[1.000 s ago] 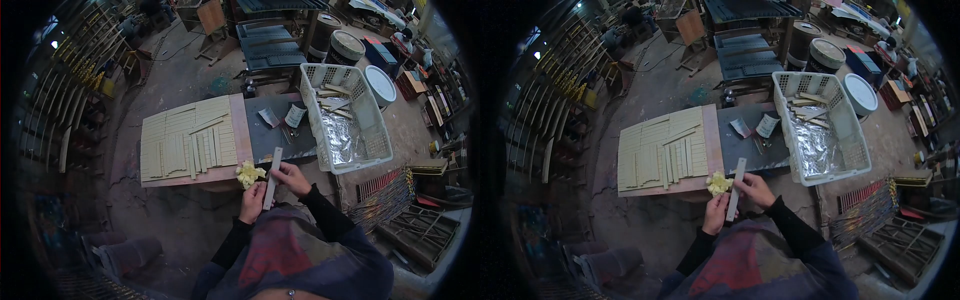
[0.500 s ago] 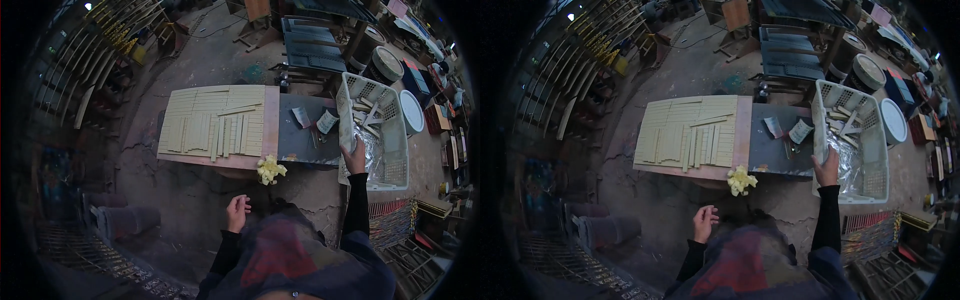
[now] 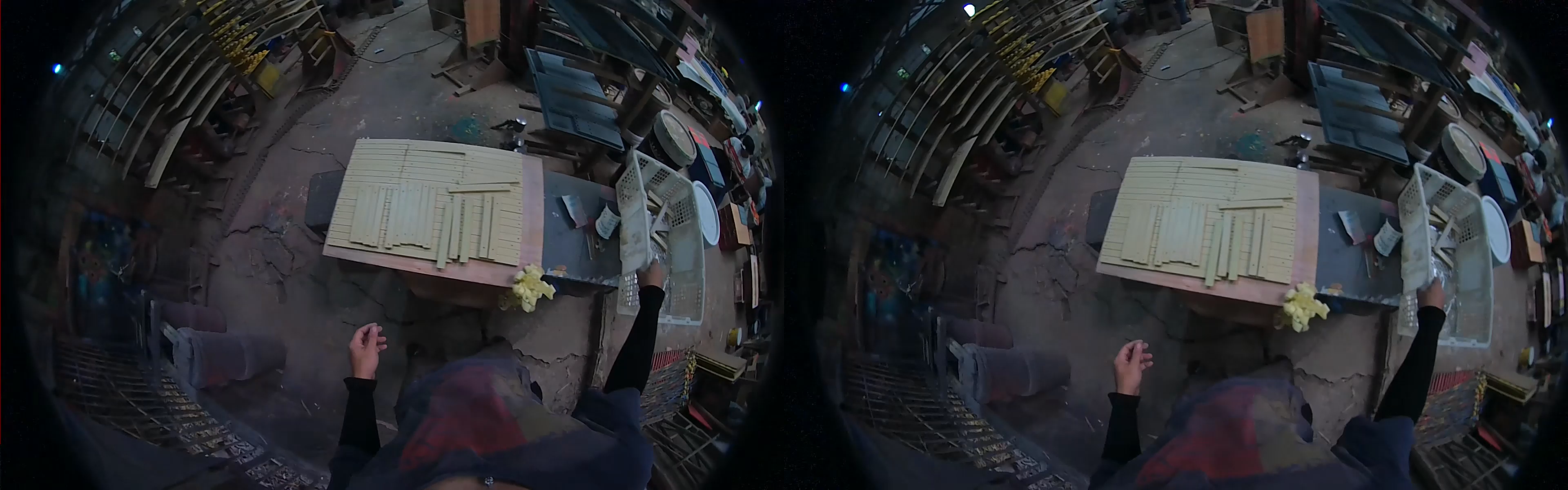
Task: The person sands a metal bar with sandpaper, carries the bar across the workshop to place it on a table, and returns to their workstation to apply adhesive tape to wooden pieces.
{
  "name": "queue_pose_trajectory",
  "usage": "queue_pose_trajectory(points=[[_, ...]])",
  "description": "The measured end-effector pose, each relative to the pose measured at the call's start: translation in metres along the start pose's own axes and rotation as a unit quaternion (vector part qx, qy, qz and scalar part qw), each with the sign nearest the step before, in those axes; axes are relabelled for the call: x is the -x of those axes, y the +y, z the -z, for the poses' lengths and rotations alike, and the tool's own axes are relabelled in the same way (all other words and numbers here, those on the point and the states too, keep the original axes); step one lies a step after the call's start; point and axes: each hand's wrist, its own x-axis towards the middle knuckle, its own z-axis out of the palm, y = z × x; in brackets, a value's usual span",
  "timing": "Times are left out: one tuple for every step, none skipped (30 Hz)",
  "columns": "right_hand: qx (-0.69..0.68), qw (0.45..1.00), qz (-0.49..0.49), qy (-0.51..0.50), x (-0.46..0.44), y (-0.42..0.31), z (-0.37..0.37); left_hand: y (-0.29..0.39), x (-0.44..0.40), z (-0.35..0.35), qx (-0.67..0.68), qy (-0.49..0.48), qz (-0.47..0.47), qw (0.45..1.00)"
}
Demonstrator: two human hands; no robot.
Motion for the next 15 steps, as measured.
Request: queue_pose_trajectory(points=[[0.017,1.0,-0.019,-0.008,-0.003,0.004,-0.004,0.004,-0.016,0.016,0.043,-0.005,0.023,0.999],[0.017,1.0,-0.012,-0.005,-0.01,0.016,-0.014,0.014,-0.03,0.028,0.034,0.002,0.045,0.998],[0.031,0.999,-0.009,0.01,-0.018,0.033,-0.03,0.019,-0.046,0.037,0.038,0.004,0.046,0.998],[0.046,0.999,-0.011,0.025,-0.021,0.038,-0.038,0.02,-0.065,0.043,0.075,0.002,0.061,0.995],[0.05,0.998,-0.019,0.026,-0.016,0.033,-0.038,0.017,-0.084,0.049,0.106,-0.006,0.078,0.991],[0.039,0.998,-0.014,0.04,-0.013,0.031,-0.038,0.011,-0.104,0.053,0.133,-0.023,0.085,0.987],[0.03,0.998,-0.013,0.055,-0.007,0.029,-0.033,0.009,-0.121,0.053,0.126,-0.042,0.089,0.987],[0.044,0.997,-0.036,0.045,-0.002,0.02,-0.026,0.006,-0.135,0.048,0.17,-0.04,0.107,0.979],[0.053,0.997,-0.016,0.049,0.002,0.019,-0.024,0.001,-0.149,0.042,0.215,-0.037,0.125,0.968],[0.059,0.995,-0.037,0.066,0.008,0.009,-0.02,-0.01,-0.165,0.038,0.242,-0.056,0.144,0.958],[0.053,0.995,-0.06,0.06,0.013,-0.003,-0.011,-0.019,-0.173,0.027,0.238,-0.071,0.148,0.957],[0.06,0.994,-0.06,0.067,0.018,-0.009,-0.007,-0.026,-0.18,0.02,0.27,-0.075,0.146,0.949],[0.064,0.993,-0.061,0.074,0.02,-0.012,-0.005,-0.029,-0.188,0.014,0.301,-0.08,0.141,0.94],[0.063,0.992,-0.077,0.078,0.017,-0.01,-0.006,-0.034,-0.195,0.006,0.298,-0.089,0.128,0.942],[0.059,0.993,-0.064,0.084,0.015,-0.006,-0.009,-0.029,-0.195,-0.004,0.282,-0.105,0.108,0.947]])
